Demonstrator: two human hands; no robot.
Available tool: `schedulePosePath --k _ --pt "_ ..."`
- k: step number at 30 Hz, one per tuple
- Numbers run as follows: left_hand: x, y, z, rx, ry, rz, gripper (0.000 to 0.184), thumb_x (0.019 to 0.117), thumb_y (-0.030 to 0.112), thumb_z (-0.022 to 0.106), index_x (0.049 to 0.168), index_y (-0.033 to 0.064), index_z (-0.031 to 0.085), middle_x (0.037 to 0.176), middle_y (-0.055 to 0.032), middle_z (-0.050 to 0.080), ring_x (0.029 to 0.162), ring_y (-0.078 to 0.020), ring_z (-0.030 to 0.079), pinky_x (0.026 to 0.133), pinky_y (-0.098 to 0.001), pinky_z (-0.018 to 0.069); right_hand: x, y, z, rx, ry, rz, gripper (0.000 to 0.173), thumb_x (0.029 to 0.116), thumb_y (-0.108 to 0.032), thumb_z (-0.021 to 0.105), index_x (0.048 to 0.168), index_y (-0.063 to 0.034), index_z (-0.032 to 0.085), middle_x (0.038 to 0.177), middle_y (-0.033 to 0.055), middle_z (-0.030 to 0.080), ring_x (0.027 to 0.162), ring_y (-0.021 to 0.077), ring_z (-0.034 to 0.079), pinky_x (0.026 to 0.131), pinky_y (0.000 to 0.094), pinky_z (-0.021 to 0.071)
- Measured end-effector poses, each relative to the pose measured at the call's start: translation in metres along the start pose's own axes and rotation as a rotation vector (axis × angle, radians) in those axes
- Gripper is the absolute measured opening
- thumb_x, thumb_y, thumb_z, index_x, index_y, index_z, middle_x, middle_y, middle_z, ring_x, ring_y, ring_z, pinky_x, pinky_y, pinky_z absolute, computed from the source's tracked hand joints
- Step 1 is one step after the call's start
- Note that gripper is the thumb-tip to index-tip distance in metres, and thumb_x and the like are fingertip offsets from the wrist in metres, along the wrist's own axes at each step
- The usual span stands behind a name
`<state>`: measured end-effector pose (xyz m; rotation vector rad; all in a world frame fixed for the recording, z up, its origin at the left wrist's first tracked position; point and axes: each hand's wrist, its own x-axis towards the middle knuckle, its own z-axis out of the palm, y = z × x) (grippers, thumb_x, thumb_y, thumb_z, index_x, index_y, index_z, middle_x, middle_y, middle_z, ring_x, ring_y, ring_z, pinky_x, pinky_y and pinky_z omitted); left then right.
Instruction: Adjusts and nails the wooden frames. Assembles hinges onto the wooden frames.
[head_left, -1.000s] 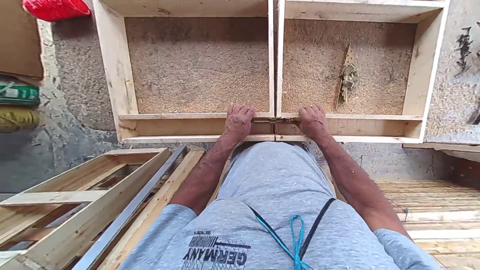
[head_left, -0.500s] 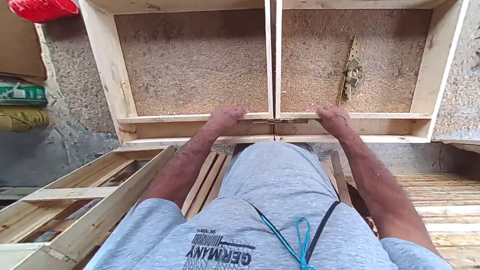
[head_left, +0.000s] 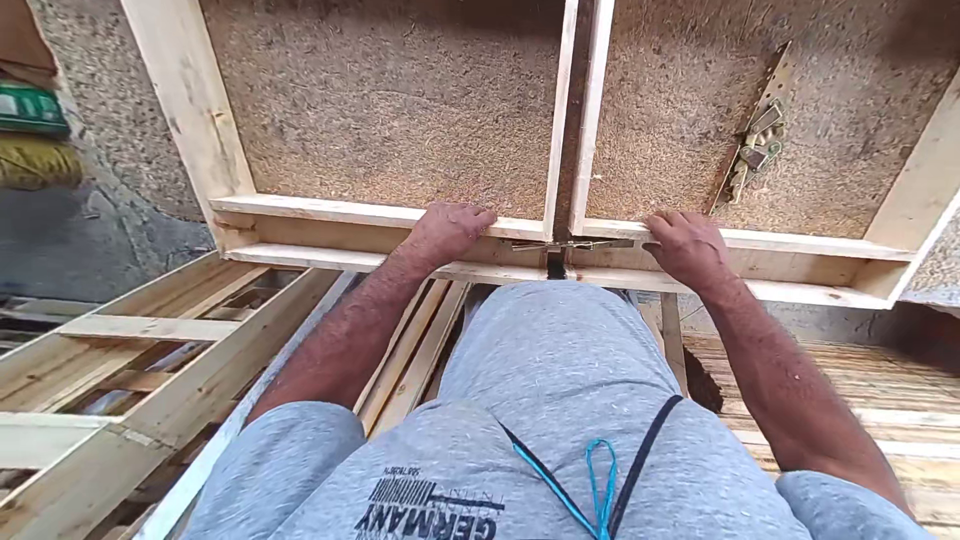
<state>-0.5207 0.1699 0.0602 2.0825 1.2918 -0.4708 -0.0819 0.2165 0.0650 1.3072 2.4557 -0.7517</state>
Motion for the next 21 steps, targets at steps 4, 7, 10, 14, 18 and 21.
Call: schedulePosePath --k 4,7,10,14,18,21 --pt "-0.003 0.031 0.003 -0.096 0.132 0.074 0.059 0.0927 0.036 0.075 0.146 0.0193 0.056 0.143 -0.0096 0.062 0.134 -0.0324 0.057 0.111 -0.0566 0.0435 0.013 -0.039 0.009 0.021 0.076 -0.067 0.052 0.0927 -0.041 0.072 0.135 -0.0117 0.063 0.128 0.0188 0.067 0.12 0.0391 0.063 0.104 0.0582 0.0471" --pt "0.005 0.04 0.023 -0.056 0.235 0.023 0.038 0.1023 0.02 0.057 0.139 0.0136 0.061 0.128 -0.0169 0.068 0.118 -0.0381 0.066 0.096 -0.0569 0.0527 0.028 -0.051 0.021 -0.021 0.085 0.035 0.035 0.0936 -0.035 0.071 0.111 -0.0052 0.068 0.106 0.0188 0.072 0.101 0.0397 0.069 0.086 0.0572 0.0541" --pt "0.011 0.041 0.024 -0.033 0.28 0.022 0.028 0.1044 0.013 0.051 0.128 0.0083 0.067 0.123 -0.0162 0.071 0.108 -0.0378 0.071 0.086 -0.0548 0.0577 0.03 -0.051 0.026 -0.008 0.142 0.022 0.021 0.0938 -0.028 0.072 0.095 -0.0062 0.069 0.094 0.0147 0.072 0.091 0.0367 0.071 0.075 0.0541 0.0561" --pt "0.024 0.036 0.015 -0.041 0.316 0.109 0.021 0.1001 0.005 0.054 0.115 0.0066 0.07 0.109 -0.0148 0.074 0.097 -0.036 0.073 0.076 -0.0529 0.0594 0.028 -0.046 0.029 -0.011 0.166 -0.019 0.018 0.0958 -0.024 0.068 0.095 -0.0065 0.069 0.093 0.0149 0.073 0.09 0.0364 0.071 0.073 0.0533 0.0565" --pt "0.025 0.029 0.014 -0.041 0.343 0.184 0.025 0.0996 0.005 0.054 0.119 0.0057 0.071 0.11 -0.0153 0.075 0.096 -0.0359 0.074 0.076 -0.0522 0.0599 0.029 -0.044 0.03 -0.014 0.182 -0.05 0.019 0.0969 -0.024 0.066 0.094 -0.0053 0.069 0.091 0.0154 0.073 0.089 0.0367 0.072 0.073 0.0535 0.057" --pt "0.024 0.03 0.019 -0.034 0.399 0.21 0.025 0.1 0.007 0.054 0.118 0.006 0.071 0.112 -0.0146 0.076 0.1 -0.0348 0.074 0.078 -0.051 0.0606 0.028 -0.045 0.031 -0.031 0.224 -0.069 0.02 0.0966 -0.024 0.066 0.092 -0.0048 0.068 0.087 0.0151 0.072 0.085 0.0363 0.071 0.07 0.0525 0.0566"
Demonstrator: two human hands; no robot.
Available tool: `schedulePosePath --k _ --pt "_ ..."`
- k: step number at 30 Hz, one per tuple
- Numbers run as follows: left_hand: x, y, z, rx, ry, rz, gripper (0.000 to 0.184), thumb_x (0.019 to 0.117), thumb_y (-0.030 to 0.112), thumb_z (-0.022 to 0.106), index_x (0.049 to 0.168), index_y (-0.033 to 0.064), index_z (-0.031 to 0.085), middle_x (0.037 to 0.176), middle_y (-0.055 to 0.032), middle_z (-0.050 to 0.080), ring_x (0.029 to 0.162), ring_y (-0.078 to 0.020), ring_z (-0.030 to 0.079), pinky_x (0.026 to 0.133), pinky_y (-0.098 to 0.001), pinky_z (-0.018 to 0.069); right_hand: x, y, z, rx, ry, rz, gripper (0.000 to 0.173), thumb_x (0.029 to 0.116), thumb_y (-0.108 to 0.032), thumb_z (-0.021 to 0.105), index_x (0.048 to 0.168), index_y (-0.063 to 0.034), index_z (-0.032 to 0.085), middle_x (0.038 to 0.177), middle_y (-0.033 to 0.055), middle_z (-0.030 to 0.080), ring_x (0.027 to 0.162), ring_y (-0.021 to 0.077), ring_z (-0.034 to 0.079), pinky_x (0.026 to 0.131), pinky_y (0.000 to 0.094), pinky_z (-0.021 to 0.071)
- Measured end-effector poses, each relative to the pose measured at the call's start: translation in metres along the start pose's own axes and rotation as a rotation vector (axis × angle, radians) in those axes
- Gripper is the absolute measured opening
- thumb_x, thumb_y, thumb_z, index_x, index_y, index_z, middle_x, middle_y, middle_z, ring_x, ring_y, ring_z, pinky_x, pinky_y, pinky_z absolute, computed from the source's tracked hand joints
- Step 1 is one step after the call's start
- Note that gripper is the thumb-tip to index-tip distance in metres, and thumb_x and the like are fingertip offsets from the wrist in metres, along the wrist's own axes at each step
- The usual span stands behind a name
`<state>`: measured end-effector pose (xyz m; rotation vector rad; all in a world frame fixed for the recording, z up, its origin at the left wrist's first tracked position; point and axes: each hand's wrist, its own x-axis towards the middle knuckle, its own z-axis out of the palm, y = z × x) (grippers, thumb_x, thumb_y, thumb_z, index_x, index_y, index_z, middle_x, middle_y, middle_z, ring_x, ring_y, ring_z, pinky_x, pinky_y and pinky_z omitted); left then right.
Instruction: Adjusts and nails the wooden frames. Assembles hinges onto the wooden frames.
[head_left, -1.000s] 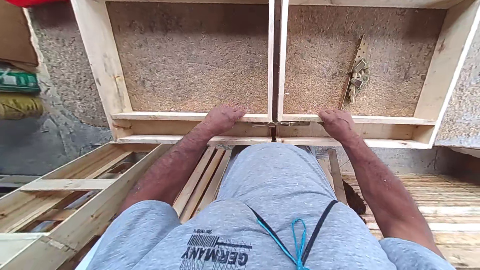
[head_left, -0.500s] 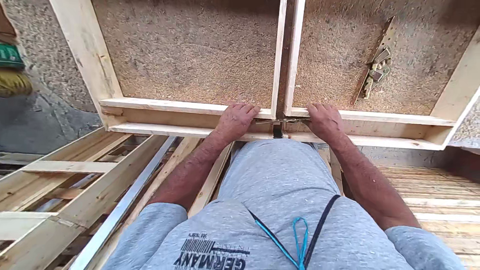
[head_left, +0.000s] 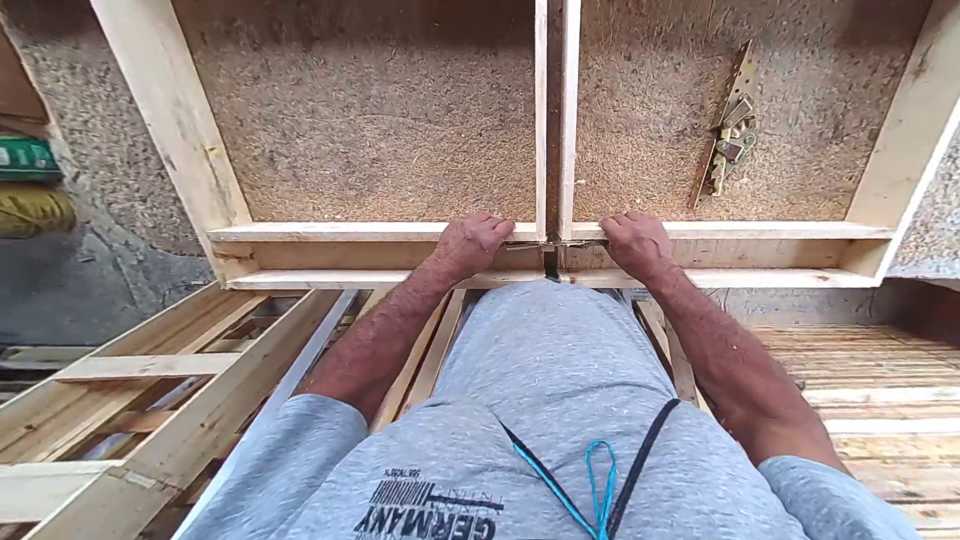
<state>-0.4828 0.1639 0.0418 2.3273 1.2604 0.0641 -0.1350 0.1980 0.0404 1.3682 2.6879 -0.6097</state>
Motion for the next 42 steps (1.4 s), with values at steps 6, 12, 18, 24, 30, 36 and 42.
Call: schedulePosePath --k 6,12,18,24,30,36,42 --pt "0.009 0.006 -0.005 0.035 -0.127 -0.037 0.021 0.0946 0.005 0.058 0.113 0.0046 0.068 0.115 -0.0158 0.072 0.098 -0.0359 0.072 0.072 -0.0511 0.0591 0.009 -0.01 0.006 -0.052 0.027 0.021 0.019 0.0935 -0.022 0.067 0.085 -0.0051 0.064 0.081 0.0145 0.069 0.08 0.0356 0.07 0.066 0.0503 0.0537" --pt "0.004 0.01 0.002 0.091 -0.02 -0.035 0.022 0.1013 0.006 0.052 0.12 0.0042 0.065 0.123 -0.0173 0.07 0.107 -0.0364 0.072 0.082 -0.052 0.0594 0.006 -0.015 0.007 -0.055 0.127 -0.042 0.031 0.0966 -0.026 0.066 0.123 -0.0102 0.068 0.117 0.016 0.071 0.1 0.0357 0.069 0.088 0.053 0.0535" --pt "-0.013 0.008 0.017 0.08 0.183 0.029 0.043 0.106 0.014 0.05 0.148 0.0218 0.057 0.151 -0.0111 0.056 0.133 -0.0295 0.058 0.111 -0.05 0.0441 -0.003 -0.018 0.016 -0.021 0.324 -0.316 0.022 0.1012 -0.009 0.057 0.118 -0.0128 0.07 0.117 0.0172 0.069 0.104 0.0346 0.067 0.094 0.0502 0.0533" --pt "-0.017 0.009 0.014 0.074 0.128 0.037 0.045 0.1047 0.01 0.048 0.148 0.0186 0.055 0.149 -0.0099 0.058 0.137 -0.0285 0.055 0.115 -0.0518 0.0404 0.012 -0.026 0.014 -0.042 0.259 -0.463 0.014 0.1014 -0.007 0.054 0.108 -0.0075 0.066 0.115 0.0178 0.068 0.105 0.0353 0.067 0.095 0.0516 0.0523" --pt "0.001 0.027 -0.014 -0.042 -0.234 -0.128 0.068 0.0848 0.017 0.066 0.151 0.016 0.05 0.157 -0.0096 0.049 0.149 -0.0352 0.04 0.118 -0.0683 0.026 0.009 -0.03 0.017 0.002 0.217 -0.267 0.015 0.1052 -0.014 0.048 0.105 -0.0059 0.061 0.109 0.0201 0.069 0.1 0.0391 0.068 0.082 0.0498 0.0571" --pt "0.028 0.05 0.019 0.102 0.017 -0.26 0.032 0.091 0.032 0.071 0.109 0.0055 0.069 0.111 -0.0159 0.074 0.107 -0.0357 0.072 0.085 -0.0536 0.057 0.016 -0.031 0.012 -0.074 0.053 0.012 0.03 0.0916 -0.025 0.07 0.11 -0.0022 0.065 0.099 0.0198 0.071 0.091 0.0389 0.071 0.075 0.0533 0.0569" --pt "0.024 0.049 0.024 0.113 0.059 -0.247 0.026 0.0924 0.033 0.072 0.1 0.0093 0.069 0.096 -0.013 0.074 0.087 -0.0336 0.073 0.07 -0.051 0.0572 0.014 -0.032 0.007 -0.026 -0.002 -0.008 0.008 0.0936 -0.012 0.063 0.093 -0.0043 0.064 0.085 0.0165 0.067 0.08 0.0371 0.07 0.061 0.0505 0.0543"
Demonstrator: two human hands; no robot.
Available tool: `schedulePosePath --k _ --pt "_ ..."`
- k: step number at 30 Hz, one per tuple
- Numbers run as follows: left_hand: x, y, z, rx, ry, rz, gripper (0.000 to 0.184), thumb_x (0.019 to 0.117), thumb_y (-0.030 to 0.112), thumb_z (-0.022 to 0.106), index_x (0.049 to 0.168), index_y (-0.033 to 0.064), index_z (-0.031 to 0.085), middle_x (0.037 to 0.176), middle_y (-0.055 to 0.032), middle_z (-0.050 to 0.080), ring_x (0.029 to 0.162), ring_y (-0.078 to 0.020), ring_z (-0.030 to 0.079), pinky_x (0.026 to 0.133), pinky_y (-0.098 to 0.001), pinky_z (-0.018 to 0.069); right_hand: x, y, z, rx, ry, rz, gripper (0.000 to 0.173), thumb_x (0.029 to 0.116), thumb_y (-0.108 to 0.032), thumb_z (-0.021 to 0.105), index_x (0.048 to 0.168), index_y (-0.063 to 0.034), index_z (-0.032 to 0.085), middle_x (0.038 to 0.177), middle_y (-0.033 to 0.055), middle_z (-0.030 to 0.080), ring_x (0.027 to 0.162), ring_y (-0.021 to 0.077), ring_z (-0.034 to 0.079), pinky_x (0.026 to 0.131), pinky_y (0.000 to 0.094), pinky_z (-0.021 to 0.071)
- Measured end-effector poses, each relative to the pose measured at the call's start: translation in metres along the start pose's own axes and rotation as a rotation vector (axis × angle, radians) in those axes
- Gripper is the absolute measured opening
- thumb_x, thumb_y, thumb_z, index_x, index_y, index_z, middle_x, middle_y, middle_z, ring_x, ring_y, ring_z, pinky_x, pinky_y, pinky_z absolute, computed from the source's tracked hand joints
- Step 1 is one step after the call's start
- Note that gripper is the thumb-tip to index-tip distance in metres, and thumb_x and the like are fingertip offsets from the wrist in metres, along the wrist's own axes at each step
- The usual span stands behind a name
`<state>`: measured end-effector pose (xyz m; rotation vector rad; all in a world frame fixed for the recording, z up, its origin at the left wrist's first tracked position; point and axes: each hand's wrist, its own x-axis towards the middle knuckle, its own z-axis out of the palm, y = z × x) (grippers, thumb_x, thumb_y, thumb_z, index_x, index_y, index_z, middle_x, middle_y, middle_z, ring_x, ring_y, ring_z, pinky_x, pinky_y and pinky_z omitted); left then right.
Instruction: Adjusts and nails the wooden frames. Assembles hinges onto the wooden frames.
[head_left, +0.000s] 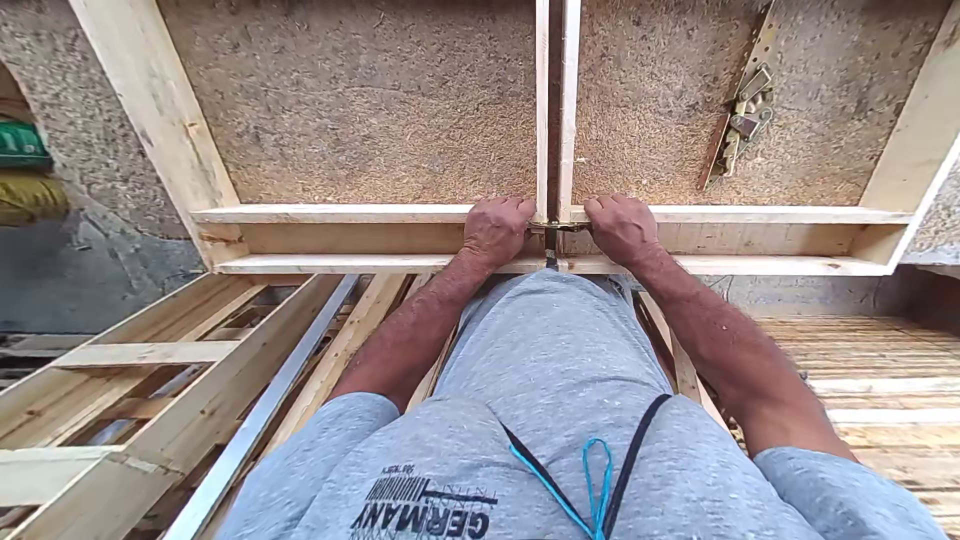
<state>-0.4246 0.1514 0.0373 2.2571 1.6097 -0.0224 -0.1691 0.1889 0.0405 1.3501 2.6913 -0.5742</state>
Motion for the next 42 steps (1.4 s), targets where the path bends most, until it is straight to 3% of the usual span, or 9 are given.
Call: schedulePosePath --k 14,18,20,23,27,32,38,40,42 --pt "0.002 -0.003 -0.004 0.012 0.001 0.069 0.021 0.0922 0.027 0.073 0.098 0.0074 0.067 0.095 -0.0135 0.073 0.086 -0.0338 0.072 0.069 -0.0497 0.057 0.002 0.002 0.0 -0.02 0.018 -0.001 0.011 0.0935 -0.018 0.067 0.093 -0.0072 0.065 0.084 0.0147 0.066 0.078 0.0355 0.069 0.061 0.0492 0.0535" --pt "-0.002 -0.018 -0.018 0.014 -0.142 0.057 0.034 0.0924 0.024 0.073 0.123 0.0106 0.067 0.119 -0.0132 0.072 0.112 -0.0366 0.069 0.088 -0.0548 0.0551 -0.005 0.013 -0.012 -0.048 -0.035 0.111 0.035 0.0907 -0.03 0.073 0.117 -0.008 0.067 0.108 0.0196 0.069 0.101 0.0408 0.067 0.081 0.0566 0.0531" --pt "-0.007 -0.031 -0.021 0.032 -0.157 0.001 0.04 0.0909 0.029 0.075 0.125 0.0109 0.066 0.123 -0.0139 0.071 0.115 -0.0364 0.068 0.093 -0.0559 0.0542 -0.009 0.026 -0.015 -0.066 -0.069 0.139 0.037 0.0907 -0.037 0.073 0.108 -0.0049 0.066 0.104 0.0207 0.069 0.1 0.0424 0.067 0.083 0.0587 0.0519" --pt "-0.011 -0.034 -0.021 0.042 -0.147 -0.003 0.03 0.0911 0.031 0.076 0.108 0.0081 0.068 0.102 -0.0152 0.074 0.094 -0.0365 0.073 0.077 -0.0548 0.0577 -0.012 0.034 -0.012 -0.04 -0.114 0.106 0.034 0.0952 -0.038 0.068 0.094 -0.004 0.065 0.087 0.0198 0.069 0.085 0.0421 0.07 0.066 0.0579 0.0543" --pt "-0.009 -0.035 -0.019 0.038 -0.111 0.003 0.024 0.0914 0.028 0.075 0.105 0.0087 0.068 0.096 -0.0143 0.073 0.087 -0.0359 0.073 0.071 -0.0534 0.0575 -0.012 0.034 -0.012 -0.046 -0.049 0.091 0.027 0.0922 -0.035 0.071 0.09 -0.0084 0.065 0.083 0.0145 0.068 0.08 0.037 0.069 0.062 0.0536 0.0535" --pt "-0.011 -0.031 -0.019 0.016 -0.195 -0.036 0.026 0.0939 0.029 0.07 0.11 0.008 0.068 0.103 -0.0171 0.074 0.093 -0.0394 0.073 0.076 -0.0578 0.0574 -0.016 0.032 -0.01 -0.009 -0.068 0.108 0.028 0.0934 -0.036 0.067 0.091 -0.0088 0.066 0.084 0.0146 0.067 0.08 0.0372 0.069 0.064 0.0543 0.0535" --pt "-0.004 -0.03 -0.029 0.025 -0.274 -0.025 0.031 0.0939 0.028 0.067 0.115 0.0063 0.066 0.111 -0.0188 0.073 0.102 -0.0402 0.071 0.083 -0.0579 0.0571 -0.006 0.029 -0.027 0.077 -0.297 0.193 0.035 0.0896 -0.037 0.07 0.109 -0.0085 0.066 0.106 0.0201 0.069 0.1 0.0432 0.067 0.078 0.0624 0.0526" --pt "0.0 -0.03 -0.04 -0.029 -0.398 -0.044 0.049 0.0891 0.041 0.072 0.125 0.0086 0.064 0.121 -0.0176 0.07 0.113 -0.0392 0.068 0.092 -0.0592 0.0541 -0.003 0.037 -0.047 0.229 -0.401 0.258 0.063 0.0823 -0.052 0.077 0.132 -0.0162 0.064 0.131 0.0161 0.064 0.122 0.0386 0.06 0.094 0.0625 0.0497" --pt "0.003 -0.031 -0.049 -0.102 -0.482 -0.077 0.076 0.0814 0.063 0.075 0.139 0.016 0.06 0.133 -0.0129 0.067 0.125 -0.0345 0.062 0.105 -0.0581 0.0478 -0.005 0.061 -0.072 0.442 -0.216 0.429 0.079 0.0839 -0.066 0.071 0.145 -0.0169 0.058 0.145 0.0116 0.059 0.134 0.0301 0.056 0.11 0.0565 0.0459"
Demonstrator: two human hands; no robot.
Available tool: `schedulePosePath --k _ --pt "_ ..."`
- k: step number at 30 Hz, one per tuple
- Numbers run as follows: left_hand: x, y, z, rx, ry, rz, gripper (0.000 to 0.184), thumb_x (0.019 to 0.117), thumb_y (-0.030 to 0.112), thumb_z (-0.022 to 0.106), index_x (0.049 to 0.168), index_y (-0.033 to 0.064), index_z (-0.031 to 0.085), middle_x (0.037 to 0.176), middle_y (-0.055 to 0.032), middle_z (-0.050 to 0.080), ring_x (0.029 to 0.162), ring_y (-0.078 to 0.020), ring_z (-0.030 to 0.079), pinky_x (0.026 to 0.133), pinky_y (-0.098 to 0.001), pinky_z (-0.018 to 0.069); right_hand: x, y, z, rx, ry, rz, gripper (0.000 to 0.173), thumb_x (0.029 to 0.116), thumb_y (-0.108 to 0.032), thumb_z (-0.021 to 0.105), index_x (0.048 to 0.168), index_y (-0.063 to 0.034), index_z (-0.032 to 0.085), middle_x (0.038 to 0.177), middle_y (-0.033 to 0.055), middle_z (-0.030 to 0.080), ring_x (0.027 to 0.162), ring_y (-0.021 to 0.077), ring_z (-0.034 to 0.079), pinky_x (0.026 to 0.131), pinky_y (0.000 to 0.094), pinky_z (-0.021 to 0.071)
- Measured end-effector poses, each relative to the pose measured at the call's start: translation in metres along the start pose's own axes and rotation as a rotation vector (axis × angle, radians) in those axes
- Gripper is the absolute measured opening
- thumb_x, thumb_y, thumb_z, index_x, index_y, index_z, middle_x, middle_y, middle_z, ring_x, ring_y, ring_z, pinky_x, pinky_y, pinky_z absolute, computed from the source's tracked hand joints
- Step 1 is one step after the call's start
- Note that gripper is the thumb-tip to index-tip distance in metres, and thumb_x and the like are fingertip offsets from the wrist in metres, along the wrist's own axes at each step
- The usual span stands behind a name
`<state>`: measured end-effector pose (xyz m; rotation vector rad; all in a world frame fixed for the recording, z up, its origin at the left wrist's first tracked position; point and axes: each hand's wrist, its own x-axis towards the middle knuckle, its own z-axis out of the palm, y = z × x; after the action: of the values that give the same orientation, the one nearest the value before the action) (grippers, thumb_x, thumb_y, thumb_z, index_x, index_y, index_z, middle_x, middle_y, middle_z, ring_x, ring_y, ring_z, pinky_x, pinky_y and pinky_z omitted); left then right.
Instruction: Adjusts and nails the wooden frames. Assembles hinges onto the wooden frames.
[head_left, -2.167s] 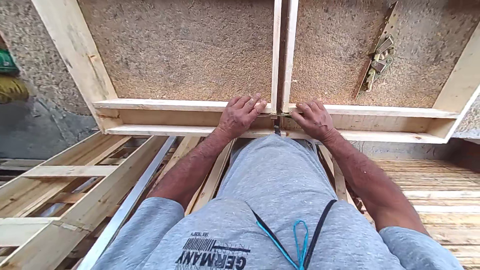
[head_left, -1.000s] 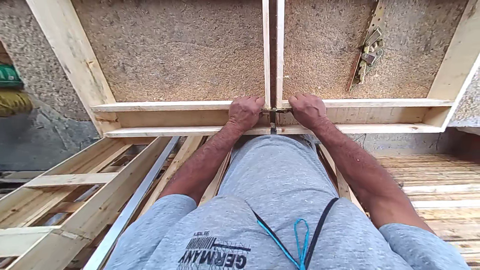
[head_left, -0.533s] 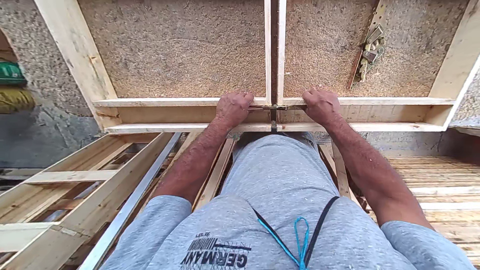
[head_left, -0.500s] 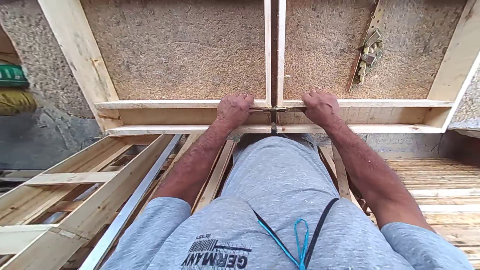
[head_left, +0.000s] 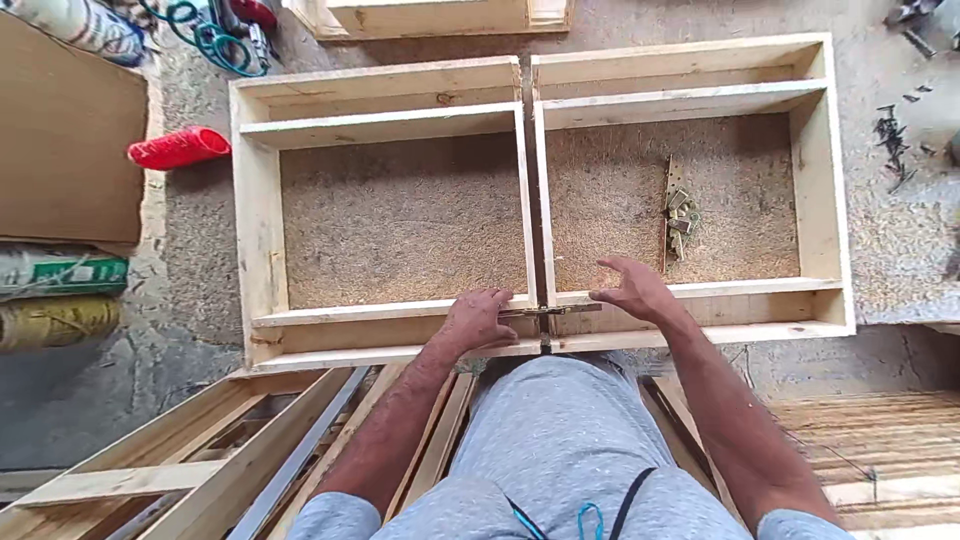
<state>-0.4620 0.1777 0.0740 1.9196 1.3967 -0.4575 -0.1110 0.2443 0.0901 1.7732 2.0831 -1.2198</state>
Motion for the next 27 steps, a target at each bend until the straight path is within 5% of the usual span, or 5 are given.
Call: schedulePosePath --k 3,7,14,20,27 --pt "0.001 -0.003 -0.003 -0.074 0.023 -0.042 0.087 0.0791 0.08 0.065 0.143 0.0208 0.059 0.13 -0.0096 0.069 0.123 -0.0306 0.065 0.105 -0.0555 0.0501 0.027 0.042 -0.036 0.116 0.465 0.404 0.083 0.0909 -0.059 0.066 0.144 0.0027 0.05 0.149 0.0271 0.049 0.139 0.04 0.049 0.114 0.0564 0.041" --pt "0.006 0.001 -0.003 -0.062 0.027 -0.126 0.086 0.083 0.085 0.055 0.141 0.0212 0.061 0.127 -0.0108 0.071 0.119 -0.0324 0.067 0.098 -0.0577 0.0533 0.062 0.087 -0.053 0.179 0.463 0.729 0.086 0.0843 -0.058 0.075 0.138 0.0059 0.053 0.139 0.0315 0.055 0.131 0.0458 0.054 0.107 0.0616 0.0454" --pt "0.003 0.0 0.004 -0.023 0.114 -0.072 0.082 0.0843 0.083 0.055 0.135 0.0205 0.066 0.126 -0.011 0.072 0.116 -0.0335 0.068 0.095 -0.0593 0.0546 0.079 0.097 -0.059 0.371 0.5 0.761 0.104 0.0638 -0.043 0.096 0.141 0.0048 0.045 0.127 0.0294 0.062 0.119 0.0443 0.062 0.099 0.0625 0.0507" --pt "0.002 -0.004 0.003 -0.082 0.111 -0.06 0.079 0.0854 0.081 0.056 0.135 0.0204 0.067 0.126 -0.0106 0.072 0.117 -0.0332 0.068 0.096 -0.059 0.0541 0.077 0.092 -0.061 0.48 0.639 0.534 0.046 0.0973 -0.042 0.068 0.116 0.0 0.065 0.101 0.0207 0.07 0.095 0.0355 0.068 0.087 0.0588 0.0531" --pt "0.007 -0.01 -0.009 -0.303 0.059 -0.091 0.064 0.0937 0.066 0.061 0.138 0.0205 0.064 0.131 -0.0088 0.07 0.122 -0.0298 0.066 0.103 -0.0595 0.0511 0.06 0.065 -0.071 0.557 0.701 0.456 0.031 0.0967 -0.031 0.068 0.099 -0.001 0.066 0.084 0.0136 0.066 0.077 0.0262 0.064 0.074 0.0512 0.0527"
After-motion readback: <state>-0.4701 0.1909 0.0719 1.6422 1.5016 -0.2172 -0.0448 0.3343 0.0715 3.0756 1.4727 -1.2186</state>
